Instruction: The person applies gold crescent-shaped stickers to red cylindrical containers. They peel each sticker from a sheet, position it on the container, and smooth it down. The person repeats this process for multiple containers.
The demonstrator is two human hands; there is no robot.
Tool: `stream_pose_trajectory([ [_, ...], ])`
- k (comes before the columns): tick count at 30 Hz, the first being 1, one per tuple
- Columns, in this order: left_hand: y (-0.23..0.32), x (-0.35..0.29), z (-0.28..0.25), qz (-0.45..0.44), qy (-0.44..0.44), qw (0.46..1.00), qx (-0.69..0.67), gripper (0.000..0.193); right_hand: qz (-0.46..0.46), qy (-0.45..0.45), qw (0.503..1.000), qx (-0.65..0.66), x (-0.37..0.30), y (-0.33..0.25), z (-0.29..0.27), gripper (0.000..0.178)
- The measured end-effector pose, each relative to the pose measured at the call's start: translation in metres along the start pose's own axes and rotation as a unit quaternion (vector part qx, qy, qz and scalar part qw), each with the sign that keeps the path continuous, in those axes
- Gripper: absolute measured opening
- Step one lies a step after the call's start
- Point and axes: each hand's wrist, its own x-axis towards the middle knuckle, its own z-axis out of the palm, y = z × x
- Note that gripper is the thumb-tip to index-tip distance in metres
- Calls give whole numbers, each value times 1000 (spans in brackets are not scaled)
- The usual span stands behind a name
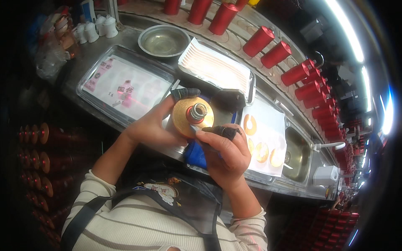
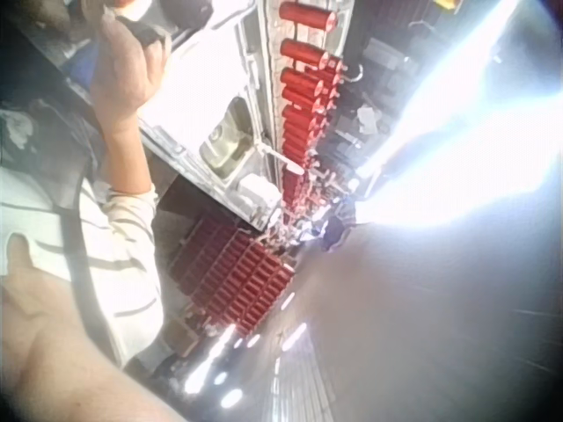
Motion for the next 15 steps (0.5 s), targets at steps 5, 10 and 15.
stream_pose_trajectory([
  [5,0,-4,25,1,108,988,115,96,1,13,1000,-8,0,-1,8,39],
  [10,-17,-12,40,82,181,971,129,111,4,26,1000,-9,-1,-4,10,37],
  [15,-30,-10,37,56,128,978,155,115,17,31,999,-23,-6,-4,16,37],
])
